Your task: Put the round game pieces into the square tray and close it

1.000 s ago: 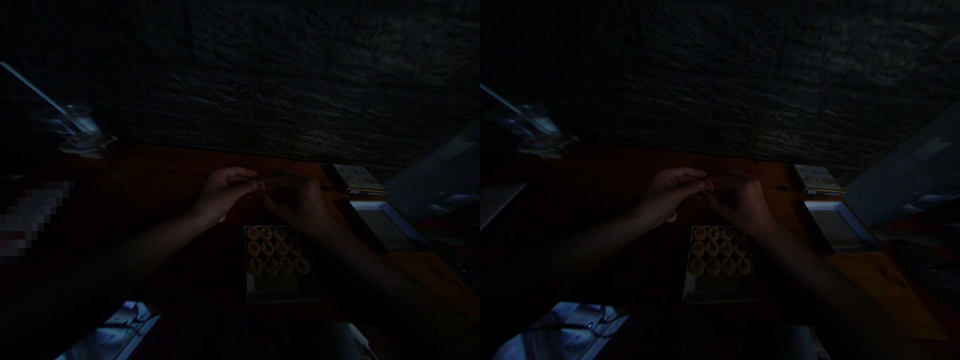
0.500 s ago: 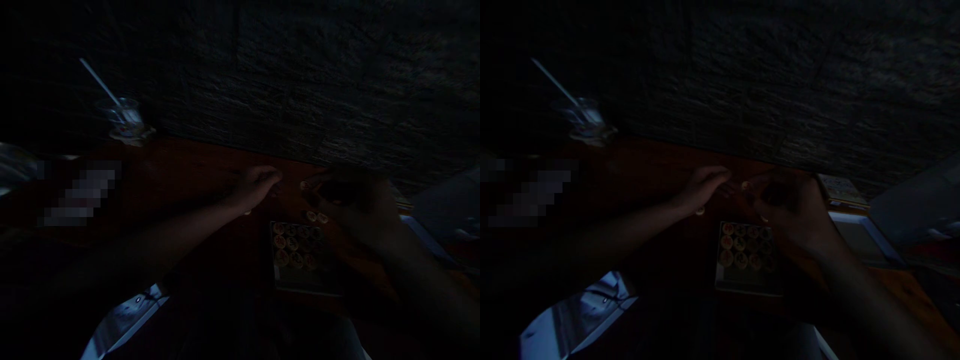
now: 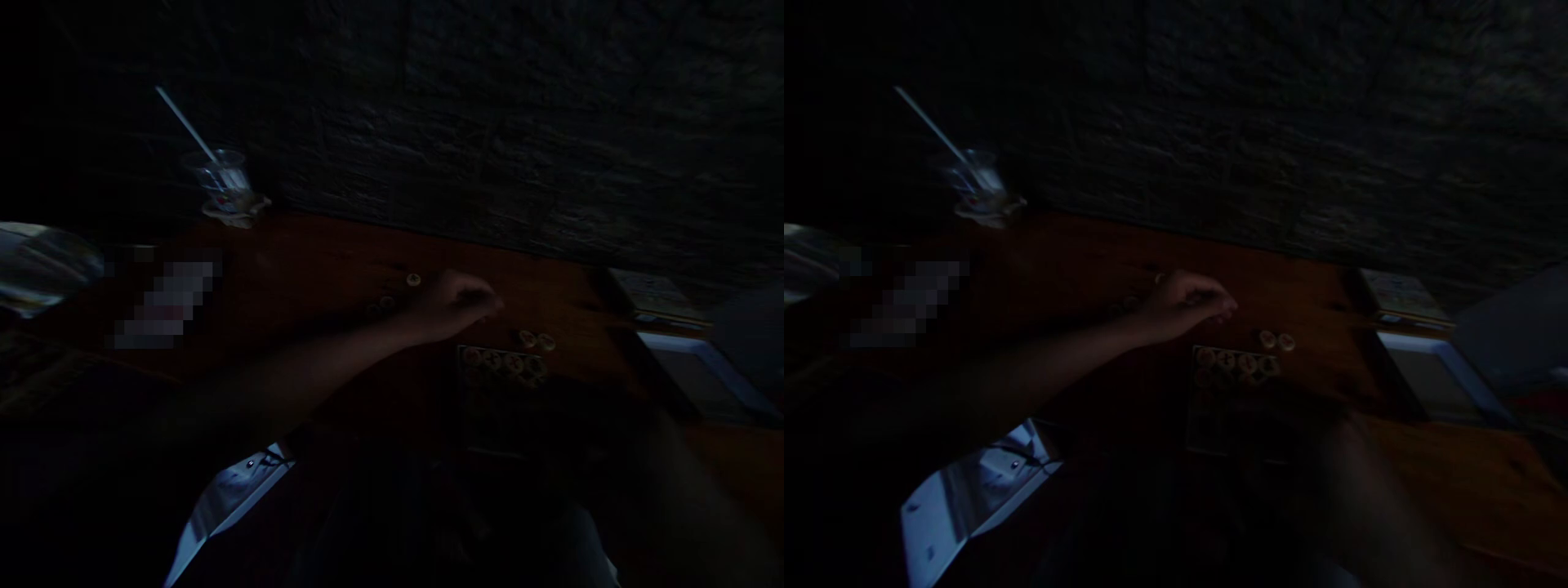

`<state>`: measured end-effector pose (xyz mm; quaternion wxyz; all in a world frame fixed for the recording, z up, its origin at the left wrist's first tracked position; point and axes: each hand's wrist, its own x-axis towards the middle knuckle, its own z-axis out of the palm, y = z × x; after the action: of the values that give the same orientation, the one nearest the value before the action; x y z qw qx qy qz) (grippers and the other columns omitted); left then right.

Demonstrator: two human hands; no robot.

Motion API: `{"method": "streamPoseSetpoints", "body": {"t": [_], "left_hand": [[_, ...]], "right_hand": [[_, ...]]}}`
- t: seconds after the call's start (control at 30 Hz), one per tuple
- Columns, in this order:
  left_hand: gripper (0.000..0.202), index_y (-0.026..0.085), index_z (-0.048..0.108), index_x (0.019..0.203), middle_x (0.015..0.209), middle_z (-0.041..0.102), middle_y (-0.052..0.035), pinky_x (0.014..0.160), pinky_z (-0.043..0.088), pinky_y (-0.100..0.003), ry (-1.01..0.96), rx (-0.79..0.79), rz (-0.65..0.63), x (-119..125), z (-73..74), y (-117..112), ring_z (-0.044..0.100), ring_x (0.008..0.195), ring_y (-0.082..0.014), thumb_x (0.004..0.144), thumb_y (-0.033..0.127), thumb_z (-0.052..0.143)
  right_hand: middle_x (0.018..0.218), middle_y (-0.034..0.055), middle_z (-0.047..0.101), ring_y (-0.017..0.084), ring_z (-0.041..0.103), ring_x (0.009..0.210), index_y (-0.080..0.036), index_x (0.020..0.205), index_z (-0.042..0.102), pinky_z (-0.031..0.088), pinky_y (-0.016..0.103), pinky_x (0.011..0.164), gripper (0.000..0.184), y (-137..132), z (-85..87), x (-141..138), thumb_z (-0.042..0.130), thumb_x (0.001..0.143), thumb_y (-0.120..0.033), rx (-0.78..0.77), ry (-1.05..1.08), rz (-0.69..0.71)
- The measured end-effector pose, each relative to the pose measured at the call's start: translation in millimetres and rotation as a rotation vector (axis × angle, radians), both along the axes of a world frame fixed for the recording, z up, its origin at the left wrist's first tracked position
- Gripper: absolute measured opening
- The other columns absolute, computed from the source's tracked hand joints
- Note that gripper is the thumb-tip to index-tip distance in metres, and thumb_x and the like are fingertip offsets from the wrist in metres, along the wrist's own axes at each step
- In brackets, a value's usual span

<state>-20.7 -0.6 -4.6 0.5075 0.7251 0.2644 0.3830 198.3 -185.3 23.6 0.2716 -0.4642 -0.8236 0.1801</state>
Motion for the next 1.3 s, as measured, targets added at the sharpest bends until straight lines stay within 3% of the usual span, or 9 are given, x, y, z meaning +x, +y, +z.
{"method": "streamPoseSetpoints", "body": {"t": [0.07,0.23,0.5,0.7,0.93,1.03,1.17,1.3], "left_hand": [[0.024,0.015,0.076,0.085,0.088,0.079,-0.009,0.078,0.056,-0.029,-0.014,0.015,0.015,0.7,1.0,-1.0,0.073,0.083,-0.0163,0.096,0.032,0.065],[0.022,0.014,0.078,0.084,0.085,0.079,-0.0095,0.074,0.057,-0.029,-0.032,0.024,0.015,1.2,1.9,-2.5,0.074,0.079,-0.0166,0.093,0.03,0.066],[0.021,0.016,0.078,0.081,0.084,0.08,-0.009,0.074,0.058,-0.029,-0.024,-0.004,0.04,2.1,2.3,-2.9,0.075,0.078,-0.018,0.092,0.031,0.069],[0.019,0.015,0.079,0.083,0.085,0.079,-0.0106,0.075,0.058,-0.03,-0.049,-0.027,0.033,2.6,2.3,-3.8,0.075,0.08,-0.0187,0.092,0.03,0.071],[0.02,0.016,0.079,0.084,0.084,0.08,-0.0095,0.073,0.057,-0.03,-0.039,0.003,0.027,2.1,0.8,-1.5,0.074,0.077,-0.0174,0.092,0.031,0.07],[0.02,0.016,0.079,0.084,0.084,0.08,-0.0092,0.073,0.057,-0.03,-0.032,0.0,0.031,2.4,0.8,-1.3,0.074,0.077,-0.0175,0.092,0.031,0.07],[0.019,0.017,0.08,0.084,0.085,0.08,-0.009,0.074,0.057,-0.03,-0.04,0.002,0.026,2.5,0.2,-1.5,0.074,0.078,-0.0172,0.092,0.03,0.069],[0.02,0.016,0.08,0.083,0.085,0.08,-0.009,0.073,0.057,-0.029,-0.03,0.008,0.028,2.4,0.2,-2.1,0.074,0.077,-0.0172,0.092,0.03,0.069]], "right_hand": [[0.103,0.003,0.082,0.02,0.082,0.083,-0.027,0.115,0.079,0.065,0.025,0.068,0.039,9.9,1.7,-7.2,0.068,0.082,-0.009,-0.06,-0.026,0.022],[0.114,0.0062,0.082,0.018,0.081,0.089,-0.025,0.125,0.077,0.065,0.024,0.075,0.052,21.1,-0.3,-12.7,0.065,0.08,-0.002,-0.142,-0.081,0.07],[0.115,0.0103,0.084,0.023,0.083,0.099,-0.021,0.13,0.075,0.068,0.03,0.084,0.051,13.6,-2.8,-20.3,0.059,0.087,-0.001,-0.02,-0.131,0.134],[0.116,0.007,0.084,0.021,0.083,0.099,-0.024,0.127,0.077,0.067,0.029,0.085,0.04,5.3,-7.5,-14.3,0.064,0.093,-0.007,-0.079,-0.123,0.15],[0.105,0.0054,0.085,0.02,0.083,0.088,-0.02,0.121,0.079,0.066,0.027,0.071,0.04,1.9,-2.2,-20.9,0.066,0.088,-0.002,-0.058,-0.232,0.215],[0.111,0.0068,0.085,0.022,0.083,0.09,-0.019,0.121,0.078,0.068,0.029,0.073,0.043,3.5,0.9,-24.0,0.065,0.085,0.0,-0.063,-0.226,0.218],[0.107,0.0061,0.085,0.021,0.084,0.091,-0.019,0.111,0.081,0.068,0.028,0.074,0.036,4.5,0.5,-23.4,0.063,0.087,0.001,-0.071,-0.194,0.267],[0.103,0.0069,0.085,0.021,0.083,0.089,-0.019,0.112,0.081,0.068,0.028,0.073,0.037,3.1,0.6,-21.6,0.063,0.087,0.001,-0.058,-0.242,0.255]]}}
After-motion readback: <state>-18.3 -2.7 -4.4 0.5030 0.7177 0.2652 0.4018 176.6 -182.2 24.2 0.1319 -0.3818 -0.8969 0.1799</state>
